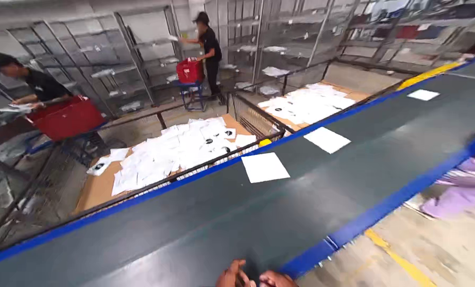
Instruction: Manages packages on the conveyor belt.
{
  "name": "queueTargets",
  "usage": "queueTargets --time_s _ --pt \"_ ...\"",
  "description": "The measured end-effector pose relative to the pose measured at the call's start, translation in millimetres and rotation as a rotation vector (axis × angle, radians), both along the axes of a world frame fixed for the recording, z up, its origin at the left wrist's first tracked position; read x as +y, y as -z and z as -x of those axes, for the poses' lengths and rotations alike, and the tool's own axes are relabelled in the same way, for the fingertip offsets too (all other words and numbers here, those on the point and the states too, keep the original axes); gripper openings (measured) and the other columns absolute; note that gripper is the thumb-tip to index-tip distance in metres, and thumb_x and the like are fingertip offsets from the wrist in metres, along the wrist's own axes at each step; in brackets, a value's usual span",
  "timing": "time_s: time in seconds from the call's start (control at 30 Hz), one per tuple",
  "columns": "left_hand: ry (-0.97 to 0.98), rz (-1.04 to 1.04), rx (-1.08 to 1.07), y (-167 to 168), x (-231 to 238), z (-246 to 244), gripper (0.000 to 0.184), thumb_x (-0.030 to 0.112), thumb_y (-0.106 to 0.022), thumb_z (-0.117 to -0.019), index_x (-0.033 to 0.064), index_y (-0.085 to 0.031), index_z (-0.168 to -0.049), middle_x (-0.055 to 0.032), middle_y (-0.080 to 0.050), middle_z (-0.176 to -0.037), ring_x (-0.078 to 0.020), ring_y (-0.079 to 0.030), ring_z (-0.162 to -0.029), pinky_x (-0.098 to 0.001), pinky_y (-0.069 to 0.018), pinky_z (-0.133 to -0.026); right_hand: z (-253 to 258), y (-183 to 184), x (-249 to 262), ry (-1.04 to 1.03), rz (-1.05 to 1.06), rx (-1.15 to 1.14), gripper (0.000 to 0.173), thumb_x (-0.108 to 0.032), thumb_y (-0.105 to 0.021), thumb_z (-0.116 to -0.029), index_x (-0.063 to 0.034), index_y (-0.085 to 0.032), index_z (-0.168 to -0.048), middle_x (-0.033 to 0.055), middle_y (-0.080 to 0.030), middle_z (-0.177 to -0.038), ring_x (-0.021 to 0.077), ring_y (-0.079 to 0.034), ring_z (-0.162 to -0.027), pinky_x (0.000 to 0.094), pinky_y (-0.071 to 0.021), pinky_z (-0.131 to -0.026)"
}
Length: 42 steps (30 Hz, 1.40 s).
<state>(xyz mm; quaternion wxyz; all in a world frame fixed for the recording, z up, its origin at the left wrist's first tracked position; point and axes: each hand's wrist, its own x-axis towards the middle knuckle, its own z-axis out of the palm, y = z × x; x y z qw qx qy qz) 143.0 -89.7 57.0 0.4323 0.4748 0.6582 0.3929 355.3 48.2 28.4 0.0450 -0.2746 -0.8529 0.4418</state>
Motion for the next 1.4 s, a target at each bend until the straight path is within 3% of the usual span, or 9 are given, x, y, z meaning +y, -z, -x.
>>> queueTargets --time_s 0.33,0.47,0.63,0.8,0.9,0.97,1.17,1.3,1.4 --pt "-0.01 0.102 0.031 11.6 -2.9 24.5 0.065 0.042 -0.065 -0.0985 0.003 -0.045 -0.147 -0.0055 -0.074 -0.111 -0.0139 -0.073 -0.083 -0.0367 -0.0638 -0.076 8.0 -7.3 -2.2 -0.057 0.073 -0.145 0.038 -0.047 -0.051 -0.105 -0.0197 -0.07 -0.122 0.0007 -0.074 -0.106 0.0174 -0.07 -0.1 0.0511 -0.0554 -0.094" --pt "-0.116 0.157 0.101 25.8 18.2 52.1 0.068 0.048 -0.066 -0.0951 0.004 -0.051 -0.144 -0.0143 -0.062 -0.134 -0.0213 -0.068 -0.109 -0.0423 -0.0608 -0.087 9.9 -4.2 0.0 -0.054 0.079 -0.152 0.039 -0.048 -0.05 -0.1051 -0.0197 -0.07 -0.122 0.0002 -0.074 -0.104 0.0164 -0.07 -0.098 0.0506 -0.0552 -0.094" --pt "-0.302 0.153 0.349 53.8 75.0 104.3 0.072 0.055 -0.064 -0.0933 0.0002 -0.056 -0.139 -0.0236 -0.055 -0.141 -0.0351 -0.056 -0.128 -0.052 -0.0477 -0.108 9.2 -1.9 2.1 -0.048 0.084 -0.172 0.039 -0.048 -0.049 -0.1055 -0.0201 -0.07 -0.123 -0.0006 -0.074 -0.103 0.015 -0.07 -0.097 0.0483 -0.0549 -0.094" --pt "-0.539 0.302 0.647 75.2 124.2 154.6 0.086 0.067 -0.057 -0.091 0.0009 -0.051 -0.146 -0.032 -0.046 -0.147 -0.0504 -0.042 -0.138 -0.068 -0.0387 -0.108 10.6 -5.5 8.7 -0.011 0.073 -0.174 0.039 -0.048 -0.049 -0.1057 -0.0202 -0.069 -0.123 0.0002 -0.074 -0.102 0.0157 -0.07 -0.096 0.0472 -0.056 -0.091" --pt "-0.611 0.304 0.857 112.5 128.3 176.8 0.095 0.077 -0.041 -0.0917 0.0145 -0.028 -0.163 -0.0235 -0.022 -0.166 -0.0469 -0.019 -0.153 -0.0748 -0.0169 -0.115 11.9 -4.4 9.1 -0.011 0.065 -0.178 0.039 -0.048 -0.049 -0.1056 -0.0197 -0.069 -0.123 0.002 -0.073 -0.101 0.0179 -0.07 -0.095 0.0488 -0.0563 -0.089" --pt "-0.598 0.275 0.956 138.0 116.0 189.9 0.078 0.073 -0.032 -0.098 0.0243 -0.04 -0.158 -0.0159 -0.026 -0.167 -0.0448 -0.017 -0.154 -0.0782 -0.0071 -0.115 13.0 -3.1 8.1 -0.019 0.075 -0.184 0.039 -0.048 -0.048 -0.1058 -0.0198 -0.069 -0.124 0.0021 -0.074 -0.101 0.0185 -0.07 -0.095 0.0493 -0.056 -0.089" --pt "-0.616 0.217 0.888 119.9 54.5 222.5 0.032 0.037 -0.057 -0.1003 0.0145 -0.075 -0.114 -0.017 -0.064 -0.133 -0.0445 -0.05 -0.132 -0.0659 -0.0372 -0.107 6.6 0.8 6.4 -0.007 0.093 -0.174 0.038 -0.048 -0.047 -0.1062 -0.0203 -0.069 -0.122 0.0007 -0.073 -0.102 0.0173 -0.07 -0.096 0.0488 -0.0557 -0.089" --pt "-0.24 0.632 0.601 12.4 29.3 242.2 0.033 0.04 -0.065 -0.098 0.011 -0.076 -0.108 -0.0205 -0.073 -0.106 -0.0457 -0.067 -0.103 -0.0762 -0.0468 -0.085 8.2 -3.0 9.9 -0.012 0.121 -0.159 0.037 -0.045 -0.05 -0.1057 -0.0181 -0.069 -0.122 0.0024 -0.074 -0.103 0.0185 -0.07 -0.098 0.0499 -0.055 -0.092" --pt "-0.112 0.529 0.455 -58.4 35.1 253.6 0.032 0.034 -0.062 -0.1014 0.0049 -0.073 -0.105 -0.0175 -0.07 -0.087 -0.0325 -0.067 -0.072 -0.0598 -0.055 -0.066 -2.4 -4.6 7.1 -0.005 0.105 -0.138 0.036 -0.045 -0.051 -0.1056 -0.0189 -0.07 -0.121 0.0008 -0.074 -0.105 0.0164 -0.07 -0.099 0.0488 -0.0552 -0.092"
